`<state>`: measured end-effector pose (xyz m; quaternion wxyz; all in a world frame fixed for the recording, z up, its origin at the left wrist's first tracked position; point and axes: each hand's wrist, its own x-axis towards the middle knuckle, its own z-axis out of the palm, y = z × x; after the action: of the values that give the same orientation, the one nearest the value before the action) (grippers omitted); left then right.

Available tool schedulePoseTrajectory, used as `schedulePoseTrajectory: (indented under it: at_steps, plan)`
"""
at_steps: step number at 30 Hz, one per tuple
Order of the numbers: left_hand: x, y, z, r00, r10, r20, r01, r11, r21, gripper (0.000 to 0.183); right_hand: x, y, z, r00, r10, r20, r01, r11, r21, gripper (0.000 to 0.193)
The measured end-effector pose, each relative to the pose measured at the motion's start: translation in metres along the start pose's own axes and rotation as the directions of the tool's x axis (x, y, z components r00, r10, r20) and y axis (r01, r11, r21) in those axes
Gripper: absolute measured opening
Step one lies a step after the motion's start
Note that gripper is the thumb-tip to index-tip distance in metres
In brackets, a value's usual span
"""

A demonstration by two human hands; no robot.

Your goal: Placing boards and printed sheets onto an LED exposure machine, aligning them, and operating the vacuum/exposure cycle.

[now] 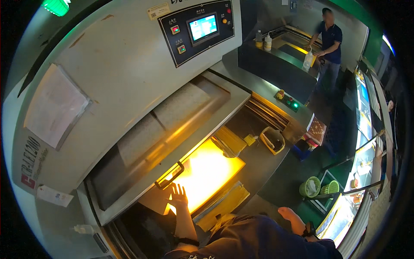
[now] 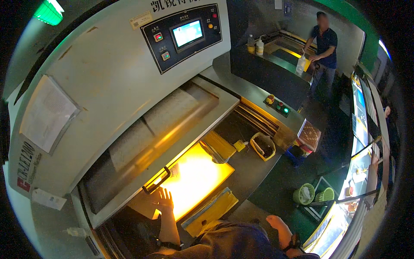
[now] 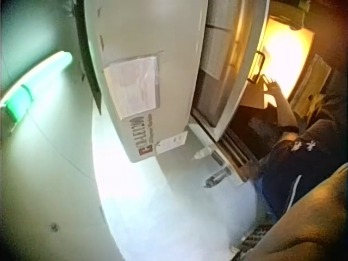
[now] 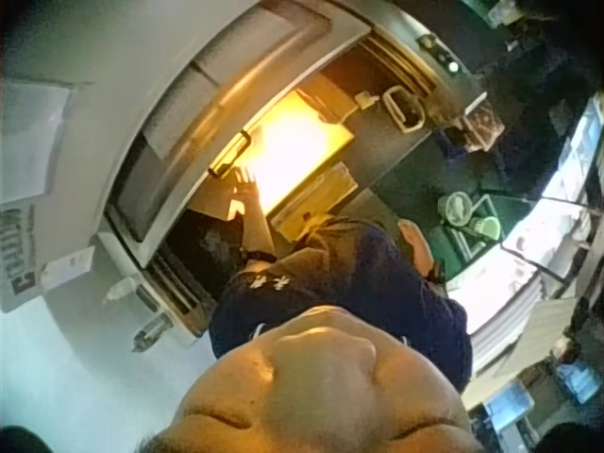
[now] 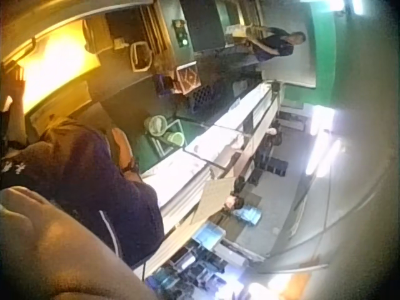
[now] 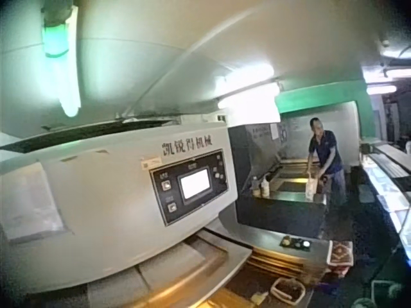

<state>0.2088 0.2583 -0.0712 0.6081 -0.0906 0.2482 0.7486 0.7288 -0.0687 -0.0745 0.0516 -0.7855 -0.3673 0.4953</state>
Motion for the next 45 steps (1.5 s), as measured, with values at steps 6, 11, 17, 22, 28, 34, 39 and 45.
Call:
schedulePoseTrajectory:
  at_steps: [6,11,17,22,28,34,39,45]
  plan:
    - [-0.069,-0.012,-0.017,0.976,0.081,-0.202,-0.085,0.996,-0.007,0.103,0.004,-0.007,-0.02,0.988,-0.141,-0.059,0.147,0.983,0.112,0.047]
    - [-0.134,-0.044,-0.022,0.941,0.173,-0.292,-0.177,0.984,0.015,0.098,0.012,0.075,-0.029,0.987,-0.154,0.042,0.158,0.98,-0.117,0.046]
    - [-0.235,-0.076,-0.008,0.89,0.279,-0.361,-0.349,0.926,-0.145,0.081,0.017,0.165,-0.049,0.959,-0.183,0.218,0.236,0.939,-0.252,0.045]
    - [-0.323,-0.098,0.012,0.789,0.205,-0.579,-0.36,0.918,-0.166,0.071,0.074,0.305,-0.04,0.871,-0.353,0.343,0.472,0.796,-0.379,0.044]
    - [-0.407,-0.065,0.063,0.933,0.36,0.007,-0.357,0.927,-0.112,0.066,0.053,0.245,-0.105,0.885,0.052,0.463,0.286,0.724,-0.628,0.04]
    - [-0.415,-0.023,0.151,0.808,0.418,0.415,-0.368,0.908,-0.198,0.042,0.11,0.144,-0.111,0.833,-0.542,0.112,0.551,0.791,-0.266,0.036]
    - [-0.418,0.001,0.226,0.607,0.375,0.701,-0.32,0.922,-0.216,0.03,0.032,-0.088,-0.132,0.644,-0.753,-0.134,0.742,0.572,0.35,0.037]
    - [-0.41,0.03,0.283,0.559,0.297,0.774,-0.312,0.94,-0.136,0.027,0.12,-0.232,-0.149,0.454,-0.828,-0.329,0.883,0.467,0.043,0.046]
